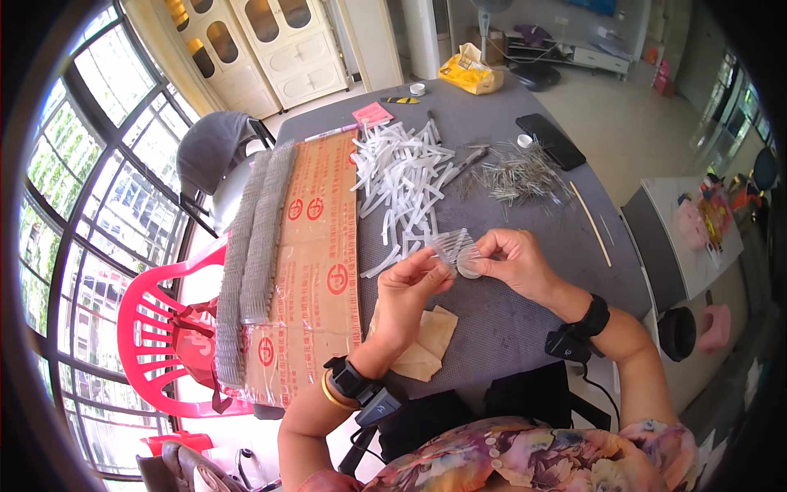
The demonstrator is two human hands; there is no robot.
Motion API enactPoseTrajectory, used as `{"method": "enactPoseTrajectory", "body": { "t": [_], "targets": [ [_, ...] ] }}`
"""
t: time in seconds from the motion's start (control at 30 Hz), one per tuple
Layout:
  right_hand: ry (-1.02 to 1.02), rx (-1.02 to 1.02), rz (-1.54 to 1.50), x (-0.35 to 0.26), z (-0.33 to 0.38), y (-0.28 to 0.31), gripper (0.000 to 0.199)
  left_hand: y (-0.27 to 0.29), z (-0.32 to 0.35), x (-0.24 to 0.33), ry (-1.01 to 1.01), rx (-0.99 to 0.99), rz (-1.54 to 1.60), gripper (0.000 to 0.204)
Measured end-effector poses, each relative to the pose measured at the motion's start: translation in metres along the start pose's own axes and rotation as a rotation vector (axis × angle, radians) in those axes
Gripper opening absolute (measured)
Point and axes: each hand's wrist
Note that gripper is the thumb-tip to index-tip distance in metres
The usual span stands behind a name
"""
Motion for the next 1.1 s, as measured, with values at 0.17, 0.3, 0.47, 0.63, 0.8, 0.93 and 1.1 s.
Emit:
{"method": "enactPoseTrajectory", "body": {
  "t": [0.17,0.3,0.47,0.63,0.8,0.93,1.1],
  "targets": [
    [0.057,0.062,0.244,0.0,0.003,-0.004,0.013,0.0,-0.002,-0.004,-0.103,-0.004,-0.112,0.028],
    [0.003,-0.005,0.366,-0.019,-0.005,0.025,0.031,0.0,-0.006,0.002,0.027,-0.04,-0.073,0.03],
    [-0.218,0.113,0.638,-0.018,0.009,0.087,0.019,0.005,-0.008,0.007,0.116,0.002,0.162,0.028],
    [-0.329,-0.08,0.959,-0.003,0.011,0.092,0.018,0.009,-0.006,0.006,0.148,-0.012,0.259,0.028],
    [-0.315,-0.081,0.976,-0.004,0.016,0.094,0.014,0.008,-0.007,0.01,0.181,-0.03,0.352,0.028],
    [-0.36,-0.132,1.091,-0.015,0.014,0.088,0.007,0.009,-0.007,0.011,0.197,-0.011,0.405,0.028],
    [-0.256,-0.034,1.113,-0.029,0.012,0.077,0.005,0.012,-0.007,0.014,0.202,-0.04,0.498,0.027]
  ]
}}
Point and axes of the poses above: each hand's wrist, its own z-axis away from the middle knuckle, its own y-axis out of the back of the hand, x = y × z, and after that the axes turned 13 degrees about -x, right-handed
